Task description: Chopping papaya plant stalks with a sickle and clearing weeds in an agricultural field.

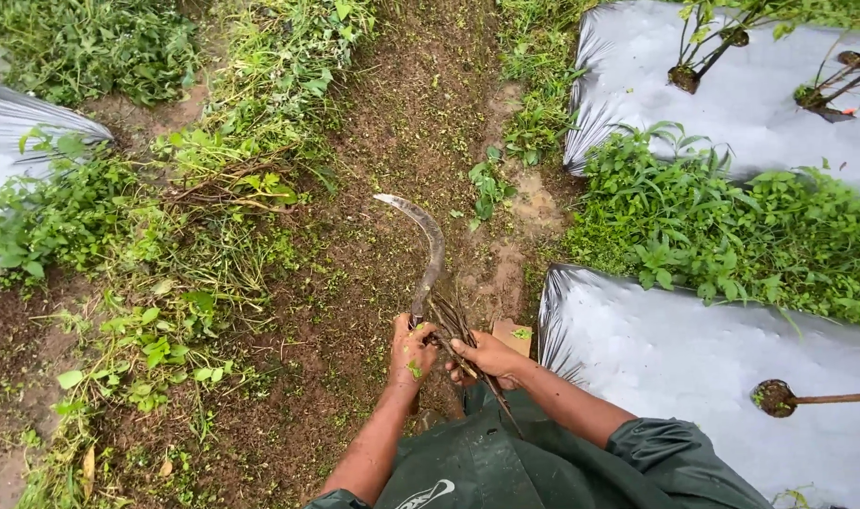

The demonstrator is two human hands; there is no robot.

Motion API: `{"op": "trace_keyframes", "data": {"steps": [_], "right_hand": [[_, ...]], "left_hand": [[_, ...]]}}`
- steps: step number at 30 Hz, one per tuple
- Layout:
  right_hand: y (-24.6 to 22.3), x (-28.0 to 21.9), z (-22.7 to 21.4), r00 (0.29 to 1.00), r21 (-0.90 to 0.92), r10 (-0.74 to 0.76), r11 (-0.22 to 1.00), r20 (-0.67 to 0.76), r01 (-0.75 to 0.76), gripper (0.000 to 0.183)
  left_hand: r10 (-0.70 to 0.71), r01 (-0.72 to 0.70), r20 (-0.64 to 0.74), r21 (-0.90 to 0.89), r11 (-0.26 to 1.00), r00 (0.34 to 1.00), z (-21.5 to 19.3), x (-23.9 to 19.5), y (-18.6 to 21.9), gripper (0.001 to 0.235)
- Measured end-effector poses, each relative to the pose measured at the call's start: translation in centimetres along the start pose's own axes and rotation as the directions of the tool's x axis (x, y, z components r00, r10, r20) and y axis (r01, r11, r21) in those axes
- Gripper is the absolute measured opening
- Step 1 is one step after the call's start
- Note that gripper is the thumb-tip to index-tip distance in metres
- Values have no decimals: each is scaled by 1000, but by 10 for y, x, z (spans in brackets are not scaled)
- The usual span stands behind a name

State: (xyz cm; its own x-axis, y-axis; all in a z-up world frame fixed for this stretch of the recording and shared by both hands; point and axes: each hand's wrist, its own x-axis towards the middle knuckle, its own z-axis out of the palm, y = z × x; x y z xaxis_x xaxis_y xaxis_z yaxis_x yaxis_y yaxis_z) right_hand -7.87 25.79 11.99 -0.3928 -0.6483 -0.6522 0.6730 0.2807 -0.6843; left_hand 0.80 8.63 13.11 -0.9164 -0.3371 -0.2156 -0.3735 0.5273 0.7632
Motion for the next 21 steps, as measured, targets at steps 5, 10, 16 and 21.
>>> {"op": "trace_keyframes", "data": {"steps": [5,10,16,21], "right_hand": [[0,-20,-9,998,97,-13,995,-61,19,56],[22,-24,-32,986,105,-57,992,-155,74,82],[49,-63,-55,891,-293,-206,952,-405,87,34],[97,-91,-88,785,-259,-124,965,-606,-48,43]], "left_hand": [[99,-107,78,100,989,992,35,31,-15,30],[92,-89,127,-29,996,988,38,22,13,47],[17,46,242,-251,967,970,19,3,51,76],[49,24,192,-362,932,980,23,-5,43,91]]}}
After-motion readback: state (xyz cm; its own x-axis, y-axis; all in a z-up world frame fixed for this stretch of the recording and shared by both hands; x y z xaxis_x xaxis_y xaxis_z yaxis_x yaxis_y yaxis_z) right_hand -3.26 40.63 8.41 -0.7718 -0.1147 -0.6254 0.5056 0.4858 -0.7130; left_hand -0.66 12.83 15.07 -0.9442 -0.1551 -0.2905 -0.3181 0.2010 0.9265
